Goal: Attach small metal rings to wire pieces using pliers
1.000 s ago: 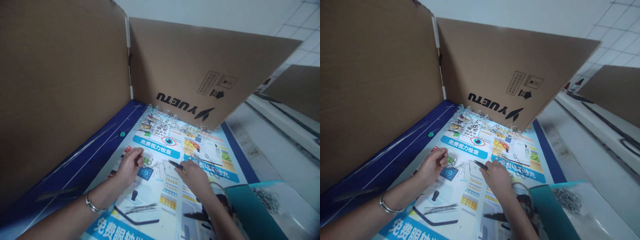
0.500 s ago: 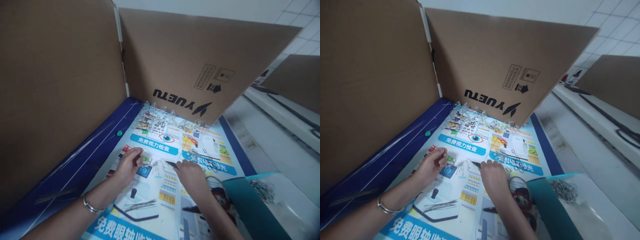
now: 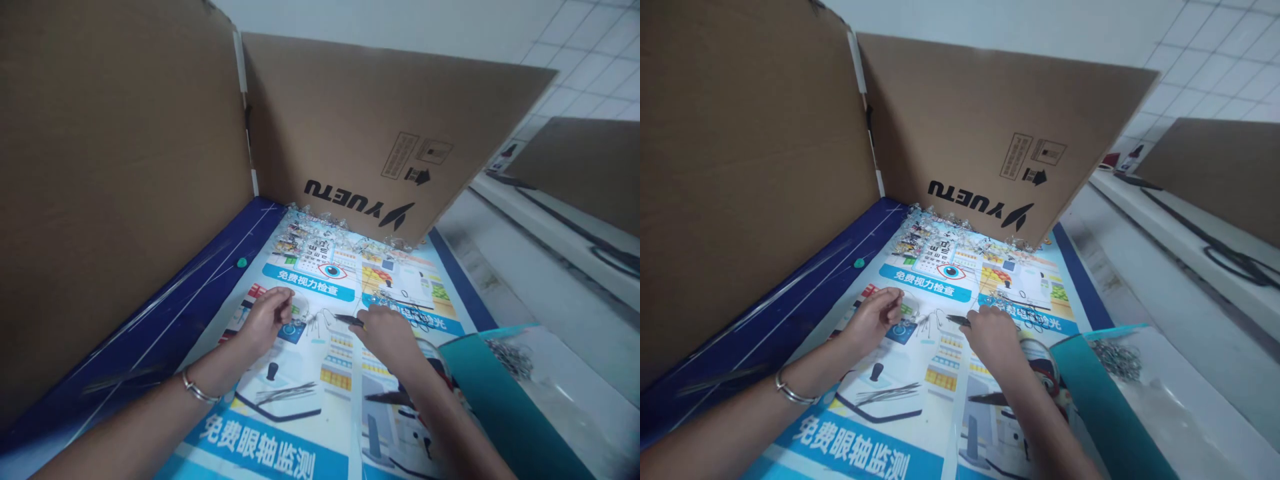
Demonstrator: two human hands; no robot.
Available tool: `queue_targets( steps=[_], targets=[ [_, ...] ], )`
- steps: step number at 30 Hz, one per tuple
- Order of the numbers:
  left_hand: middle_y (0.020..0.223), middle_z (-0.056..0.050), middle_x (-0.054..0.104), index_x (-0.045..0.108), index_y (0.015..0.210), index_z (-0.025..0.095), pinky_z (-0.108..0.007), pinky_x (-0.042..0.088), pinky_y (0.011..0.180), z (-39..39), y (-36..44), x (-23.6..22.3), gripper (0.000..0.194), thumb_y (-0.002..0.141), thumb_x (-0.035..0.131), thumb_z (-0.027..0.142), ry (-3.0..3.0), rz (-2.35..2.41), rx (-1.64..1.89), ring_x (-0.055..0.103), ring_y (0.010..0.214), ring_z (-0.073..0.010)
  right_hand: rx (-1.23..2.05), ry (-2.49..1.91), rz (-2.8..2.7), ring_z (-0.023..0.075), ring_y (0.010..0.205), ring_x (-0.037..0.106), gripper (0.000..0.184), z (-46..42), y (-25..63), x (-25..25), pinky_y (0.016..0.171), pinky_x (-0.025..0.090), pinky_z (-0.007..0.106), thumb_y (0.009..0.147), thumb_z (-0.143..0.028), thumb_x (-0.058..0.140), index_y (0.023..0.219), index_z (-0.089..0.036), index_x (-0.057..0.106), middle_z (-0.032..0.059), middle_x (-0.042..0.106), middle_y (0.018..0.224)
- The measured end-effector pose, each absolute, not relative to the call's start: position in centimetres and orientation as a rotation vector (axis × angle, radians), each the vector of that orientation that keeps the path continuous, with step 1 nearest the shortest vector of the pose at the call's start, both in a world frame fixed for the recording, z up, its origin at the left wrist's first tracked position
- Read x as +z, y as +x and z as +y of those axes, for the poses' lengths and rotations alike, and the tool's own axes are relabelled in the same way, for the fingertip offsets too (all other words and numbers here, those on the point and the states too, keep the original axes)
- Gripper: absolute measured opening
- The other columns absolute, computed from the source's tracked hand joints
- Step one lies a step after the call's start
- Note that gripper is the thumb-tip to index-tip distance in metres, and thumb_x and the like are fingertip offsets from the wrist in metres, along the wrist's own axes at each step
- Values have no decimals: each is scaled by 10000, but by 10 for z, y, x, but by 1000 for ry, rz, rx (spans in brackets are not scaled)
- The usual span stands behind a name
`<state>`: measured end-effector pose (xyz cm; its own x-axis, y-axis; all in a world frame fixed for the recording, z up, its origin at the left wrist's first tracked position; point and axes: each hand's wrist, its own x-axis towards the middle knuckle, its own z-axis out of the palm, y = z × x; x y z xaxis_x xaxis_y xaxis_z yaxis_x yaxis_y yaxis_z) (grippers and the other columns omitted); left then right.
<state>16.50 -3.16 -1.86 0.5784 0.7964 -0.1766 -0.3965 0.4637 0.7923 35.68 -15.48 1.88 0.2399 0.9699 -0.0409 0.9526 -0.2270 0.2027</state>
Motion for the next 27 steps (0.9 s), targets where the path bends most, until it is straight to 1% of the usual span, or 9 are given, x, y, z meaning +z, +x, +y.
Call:
queue_targets(
  steps=[6, 12, 16, 21, 27],
  targets=[
    [608, 37, 491, 529, 681, 141, -167, 291, 423, -32, 166, -19, 162, 681, 617, 277, 801, 582, 805, 382, 436, -35, 199, 2302, 1778, 215, 797, 556, 243, -154, 351, 17, 654, 340, 291, 797, -411, 525, 822, -192, 626, 80, 606, 797],
    [603, 40, 490, 527, 679, 143, -164, 293, 419, -28, 167, -22, 177, 659, 642, 275, 764, 582, 804, 392, 438, -34, 190, 2269, 1814, 200, 737, 565, 205, -154, 351, 18, 615, 330, 276, 808, -372, 524, 797, -190, 618, 78, 608, 768],
    [650, 34, 511, 520, 690, 143, -159, 273, 414, -27, 167, -24, 164, 690, 625, 269, 753, 557, 788, 384, 432, -23, 169, 2277, 1820, 196, 714, 572, 211, -155, 355, 20, 580, 318, 268, 803, -384, 522, 771, -196, 614, 65, 611, 753],
    [647, 31, 508, 531, 703, 143, -167, 272, 415, -27, 166, -22, 141, 714, 603, 263, 759, 558, 764, 383, 429, -25, 83, 2321, 1848, 177, 710, 574, 235, -155, 360, 20, 556, 304, 248, 808, -418, 499, 753, -215, 605, 38, 617, 755],
    [639, 22, 492, 531, 704, 130, -168, 250, 406, -26, 166, -22, 148, 733, 586, 264, 781, 549, 719, 372, 431, -24, 9, 2331, 1833, 174, 695, 574, 218, -154, 362, 16, 540, 292, 253, 794, -408, 520, 745, -214, 606, 35, 615, 742]
  ],
)
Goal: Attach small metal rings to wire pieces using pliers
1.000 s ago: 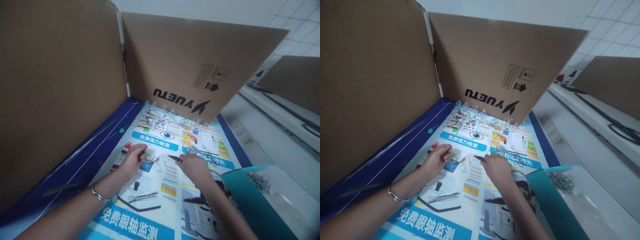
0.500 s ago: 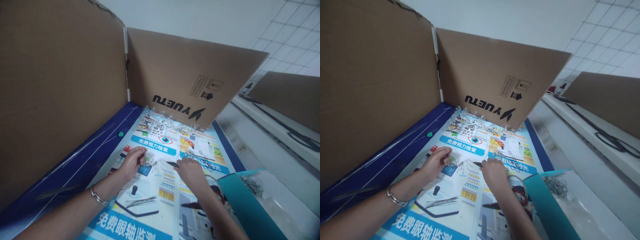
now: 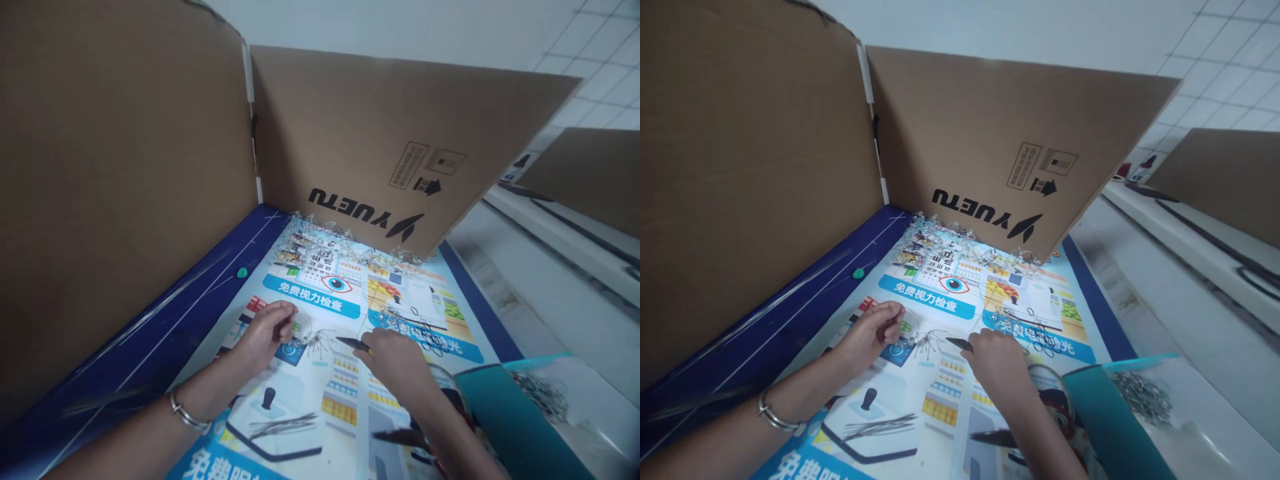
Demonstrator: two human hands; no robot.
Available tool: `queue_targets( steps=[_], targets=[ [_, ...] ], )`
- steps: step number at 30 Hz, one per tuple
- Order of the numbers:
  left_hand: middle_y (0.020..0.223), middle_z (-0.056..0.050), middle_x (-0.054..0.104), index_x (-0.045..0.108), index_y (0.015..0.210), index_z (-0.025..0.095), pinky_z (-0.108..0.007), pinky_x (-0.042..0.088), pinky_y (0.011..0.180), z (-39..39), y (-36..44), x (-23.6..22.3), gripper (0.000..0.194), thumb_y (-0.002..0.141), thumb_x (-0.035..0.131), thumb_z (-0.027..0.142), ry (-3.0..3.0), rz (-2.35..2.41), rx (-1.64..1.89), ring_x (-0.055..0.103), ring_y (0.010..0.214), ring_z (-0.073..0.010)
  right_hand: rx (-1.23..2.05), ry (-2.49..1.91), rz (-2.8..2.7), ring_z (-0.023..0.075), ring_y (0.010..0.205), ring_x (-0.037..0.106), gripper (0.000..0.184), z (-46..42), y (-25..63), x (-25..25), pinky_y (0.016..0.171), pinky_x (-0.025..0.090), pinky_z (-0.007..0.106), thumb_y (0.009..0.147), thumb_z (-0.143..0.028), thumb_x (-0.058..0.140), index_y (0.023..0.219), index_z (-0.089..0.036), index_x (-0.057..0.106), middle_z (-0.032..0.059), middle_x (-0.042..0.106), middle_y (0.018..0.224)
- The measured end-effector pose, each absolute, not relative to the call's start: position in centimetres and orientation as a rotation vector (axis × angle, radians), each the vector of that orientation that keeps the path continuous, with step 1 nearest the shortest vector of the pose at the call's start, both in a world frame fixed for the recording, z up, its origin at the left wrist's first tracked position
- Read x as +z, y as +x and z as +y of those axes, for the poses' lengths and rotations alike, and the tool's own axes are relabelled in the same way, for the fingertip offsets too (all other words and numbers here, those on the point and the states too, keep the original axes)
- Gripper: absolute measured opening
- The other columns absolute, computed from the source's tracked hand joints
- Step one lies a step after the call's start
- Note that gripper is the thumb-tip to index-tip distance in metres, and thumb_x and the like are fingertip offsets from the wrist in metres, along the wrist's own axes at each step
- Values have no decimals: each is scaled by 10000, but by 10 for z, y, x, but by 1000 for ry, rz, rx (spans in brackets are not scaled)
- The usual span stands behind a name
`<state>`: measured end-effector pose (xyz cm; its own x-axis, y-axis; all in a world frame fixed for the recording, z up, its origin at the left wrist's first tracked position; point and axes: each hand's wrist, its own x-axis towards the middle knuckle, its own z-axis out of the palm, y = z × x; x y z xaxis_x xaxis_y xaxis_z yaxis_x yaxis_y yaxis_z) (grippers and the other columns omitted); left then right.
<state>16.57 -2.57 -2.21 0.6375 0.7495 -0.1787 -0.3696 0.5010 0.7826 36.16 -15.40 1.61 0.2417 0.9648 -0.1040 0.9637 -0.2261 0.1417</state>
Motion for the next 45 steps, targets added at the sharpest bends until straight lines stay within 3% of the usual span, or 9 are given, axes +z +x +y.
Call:
queue_targets(
  steps=[13, 29, 45],
  targets=[
    [578, 36, 424, 526, 684, 130, -174, 207, 399, -25, 165, -25, 156, 754, 564, 264, 886, 546, 629, 331, 428, -29, 262, 2279, 2004, 197, 787, 514, 170, -148, 338, 10, 660, 296, 297, 810, -340, 527, 772, -191, 600, 60, 583, 770],
    [575, 33, 413, 553, 720, 133, -167, 248, 420, -25, 165, -26, 162, 766, 556, 289, 952, 545, 574, 353, 449, -39, 205, 2270, 1929, 192, 759, 526, 171, -156, 346, 22, 635, 277, 293, 813, -336, 512, 764, -201, 604, 47, 593, 766],
    [641, -6, 508, 597, 772, 119, -191, 307, 433, -23, 165, -27, 205, 776, 510, 304, 927, 514, 582, 413, 446, -55, 230, 2264, 1926, 195, 751, 529, 177, -155, 348, 21, 624, 277, 289, 801, -355, 526, 755, -202, 601, 48, 589, 755]
  ],
)
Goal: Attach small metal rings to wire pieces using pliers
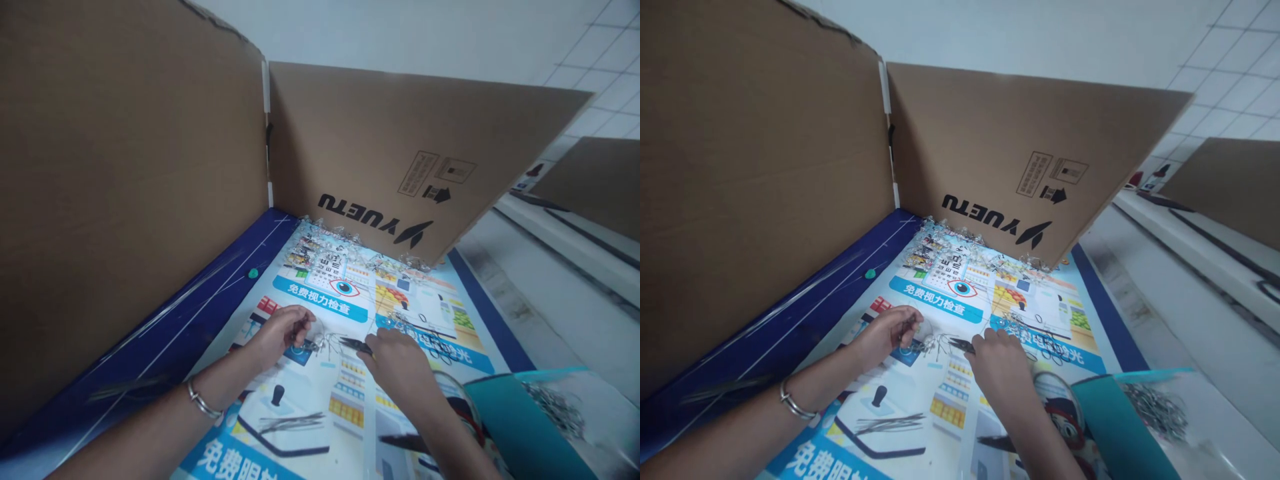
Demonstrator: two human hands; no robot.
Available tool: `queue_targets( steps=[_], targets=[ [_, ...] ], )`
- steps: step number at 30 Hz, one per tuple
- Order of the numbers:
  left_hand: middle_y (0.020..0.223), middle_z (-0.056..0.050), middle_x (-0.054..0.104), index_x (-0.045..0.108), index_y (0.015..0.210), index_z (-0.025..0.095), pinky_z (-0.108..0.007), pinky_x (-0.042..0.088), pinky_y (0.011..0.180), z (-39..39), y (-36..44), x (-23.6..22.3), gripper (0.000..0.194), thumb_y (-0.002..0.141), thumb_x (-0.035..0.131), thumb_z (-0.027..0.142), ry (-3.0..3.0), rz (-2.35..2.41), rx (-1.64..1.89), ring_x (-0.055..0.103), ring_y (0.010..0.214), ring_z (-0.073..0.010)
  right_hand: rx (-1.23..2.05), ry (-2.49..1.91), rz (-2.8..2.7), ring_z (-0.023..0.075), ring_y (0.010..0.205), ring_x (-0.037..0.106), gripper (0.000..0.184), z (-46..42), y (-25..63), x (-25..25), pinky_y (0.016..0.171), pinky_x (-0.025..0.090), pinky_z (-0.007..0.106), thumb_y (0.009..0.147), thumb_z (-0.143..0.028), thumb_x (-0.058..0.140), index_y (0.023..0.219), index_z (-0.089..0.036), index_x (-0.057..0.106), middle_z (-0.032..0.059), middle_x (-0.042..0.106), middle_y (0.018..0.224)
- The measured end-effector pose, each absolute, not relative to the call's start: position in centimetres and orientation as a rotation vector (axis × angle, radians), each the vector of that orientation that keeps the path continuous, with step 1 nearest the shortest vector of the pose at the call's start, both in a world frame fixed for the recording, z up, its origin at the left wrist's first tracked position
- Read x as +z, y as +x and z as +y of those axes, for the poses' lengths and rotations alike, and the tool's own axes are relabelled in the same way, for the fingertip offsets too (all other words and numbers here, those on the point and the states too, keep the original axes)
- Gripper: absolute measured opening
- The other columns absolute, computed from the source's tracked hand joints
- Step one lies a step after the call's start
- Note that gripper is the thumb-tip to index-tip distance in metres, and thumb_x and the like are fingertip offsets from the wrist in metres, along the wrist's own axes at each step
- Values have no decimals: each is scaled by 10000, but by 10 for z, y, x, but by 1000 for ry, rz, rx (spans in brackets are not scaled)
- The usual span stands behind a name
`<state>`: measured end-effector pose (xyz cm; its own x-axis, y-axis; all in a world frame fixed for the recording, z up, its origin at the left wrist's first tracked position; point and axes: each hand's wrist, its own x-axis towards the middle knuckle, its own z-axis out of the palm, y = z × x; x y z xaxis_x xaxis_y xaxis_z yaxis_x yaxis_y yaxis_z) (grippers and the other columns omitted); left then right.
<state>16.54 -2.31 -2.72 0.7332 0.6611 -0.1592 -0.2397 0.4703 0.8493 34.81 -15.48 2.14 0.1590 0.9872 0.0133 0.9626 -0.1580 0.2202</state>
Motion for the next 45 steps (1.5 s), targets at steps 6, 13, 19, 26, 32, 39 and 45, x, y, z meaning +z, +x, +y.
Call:
queue_targets(
  steps=[6, 13, 19, 26, 32, 39, 45],
  targets=[
    [632, 13, 497, 550, 694, 132, -163, 221, 404, -24, 165, -25, 219, 743, 578, 343, 948, 592, 635, 335, 423, -26, 211, 2259, 1882, 189, 739, 530, 179, -155, 349, 24, 626, 279, 289, 807, -354, 528, 754, -197, 596, 47, 588, 760],
    [597, 29, 467, 561, 718, 131, -164, 172, 371, -20, 163, -24, 213, 715, 593, 341, 876, 587, 647, 314, 400, -22, 372, 2280, 1910, 213, 829, 506, 181, -150, 351, 19, 702, 279, 316, 834, -337, 502, 811, -189, 604, 70, 584, 806],
    [607, 25, 468, 551, 701, 127, -162, 167, 369, -21, 164, -22, 211, 719, 592, 333, 884, 587, 633, 314, 404, -20, 347, 2200, 1985, 203, 813, 479, 124, -146, 351, 9, 687, 273, 318, 825, -267, 516, 791, -185, 603, 70, 573, 803],
    [625, 15, 464, 542, 697, 120, -161, 163, 373, -22, 164, -21, 209, 725, 591, 321, 887, 572, 604, 310, 417, -20, 332, 2167, 1996, 209, 789, 486, 113, -147, 346, 13, 664, 271, 325, 824, -228, 509, 769, -177, 594, 69, 573, 766],
    [637, 13, 474, 533, 685, 124, -162, 159, 374, -21, 164, -21, 207, 736, 581, 318, 892, 562, 581, 295, 408, -14, 262, 2237, 1938, 190, 761, 517, 162, -149, 348, 17, 635, 274, 294, 823, -322, 524, 764, -193, 602, 50, 587, 761],
    [602, 28, 456, 529, 686, 133, -161, 154, 369, -20, 164, -22, 228, 721, 593, 349, 916, 573, 544, 294, 394, -20, 244, 2288, 1928, 180, 755, 529, 167, -150, 346, 18, 626, 289, 272, 806, -360, 542, 770, -207, 597, 35, 592, 755],
    [597, 30, 449, 540, 703, 132, -161, 139, 370, -19, 163, -25, 217, 737, 579, 342, 939, 549, 508, 279, 396, -20, 256, 2330, 1983, 171, 756, 527, 170, -149, 345, 19, 643, 298, 270, 805, -357, 541, 747, -207, 595, 29, 593, 752]
  ],
)
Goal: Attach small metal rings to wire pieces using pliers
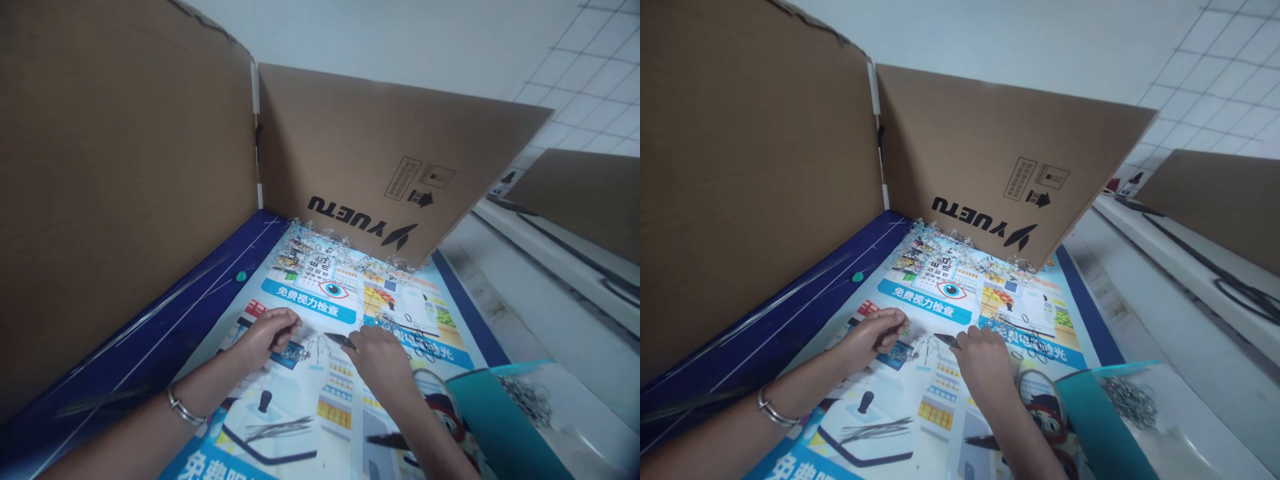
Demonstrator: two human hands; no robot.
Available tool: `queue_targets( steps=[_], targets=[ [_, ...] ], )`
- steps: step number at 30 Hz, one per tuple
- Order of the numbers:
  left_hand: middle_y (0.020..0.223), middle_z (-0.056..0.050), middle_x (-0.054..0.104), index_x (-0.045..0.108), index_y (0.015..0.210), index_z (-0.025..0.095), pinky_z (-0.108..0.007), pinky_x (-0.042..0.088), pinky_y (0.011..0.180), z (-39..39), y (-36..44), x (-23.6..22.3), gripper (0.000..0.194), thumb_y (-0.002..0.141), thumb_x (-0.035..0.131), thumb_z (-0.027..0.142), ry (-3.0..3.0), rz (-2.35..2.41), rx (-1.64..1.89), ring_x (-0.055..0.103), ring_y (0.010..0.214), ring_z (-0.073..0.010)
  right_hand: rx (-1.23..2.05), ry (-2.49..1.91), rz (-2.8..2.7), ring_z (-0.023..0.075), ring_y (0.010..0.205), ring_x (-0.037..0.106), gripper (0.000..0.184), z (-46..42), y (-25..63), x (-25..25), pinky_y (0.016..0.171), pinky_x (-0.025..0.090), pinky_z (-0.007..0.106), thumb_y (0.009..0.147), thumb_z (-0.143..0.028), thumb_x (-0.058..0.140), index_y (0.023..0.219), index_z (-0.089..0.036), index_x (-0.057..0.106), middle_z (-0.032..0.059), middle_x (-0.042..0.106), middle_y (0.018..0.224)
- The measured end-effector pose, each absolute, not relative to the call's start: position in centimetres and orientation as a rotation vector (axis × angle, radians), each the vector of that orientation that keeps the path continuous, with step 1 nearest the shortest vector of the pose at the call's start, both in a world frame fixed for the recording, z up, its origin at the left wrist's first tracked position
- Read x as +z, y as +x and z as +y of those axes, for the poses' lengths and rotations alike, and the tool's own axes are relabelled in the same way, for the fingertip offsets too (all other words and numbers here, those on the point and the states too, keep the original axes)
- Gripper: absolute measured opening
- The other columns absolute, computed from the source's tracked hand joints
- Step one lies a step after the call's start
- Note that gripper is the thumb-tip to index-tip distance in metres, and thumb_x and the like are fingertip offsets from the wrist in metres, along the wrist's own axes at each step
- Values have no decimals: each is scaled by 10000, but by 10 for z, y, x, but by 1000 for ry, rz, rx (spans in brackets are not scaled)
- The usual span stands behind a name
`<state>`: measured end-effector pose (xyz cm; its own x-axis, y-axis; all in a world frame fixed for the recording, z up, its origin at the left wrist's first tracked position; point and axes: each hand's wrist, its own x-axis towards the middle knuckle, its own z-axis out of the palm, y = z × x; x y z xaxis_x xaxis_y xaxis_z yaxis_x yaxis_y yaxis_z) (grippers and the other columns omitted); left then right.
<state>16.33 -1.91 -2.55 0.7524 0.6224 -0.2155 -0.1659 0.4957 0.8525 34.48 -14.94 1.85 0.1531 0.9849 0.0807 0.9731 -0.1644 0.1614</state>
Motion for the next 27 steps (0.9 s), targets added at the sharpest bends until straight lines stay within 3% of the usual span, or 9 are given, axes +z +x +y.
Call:
queue_targets(
  steps=[27],
  targets=[
    [607, 24, 457, 549, 697, 123, -152, 124, 355, -15, 160, -24, 207, 741, 572, 324, 970, 554, 450, 281, 387, -9, 292, 2272, 1864, 187, 723, 529, 154, -155, 355, 19, 600, 267, 280, 784, -340, 572, 748, -195, 610, 46, 590, 739]
  ],
)
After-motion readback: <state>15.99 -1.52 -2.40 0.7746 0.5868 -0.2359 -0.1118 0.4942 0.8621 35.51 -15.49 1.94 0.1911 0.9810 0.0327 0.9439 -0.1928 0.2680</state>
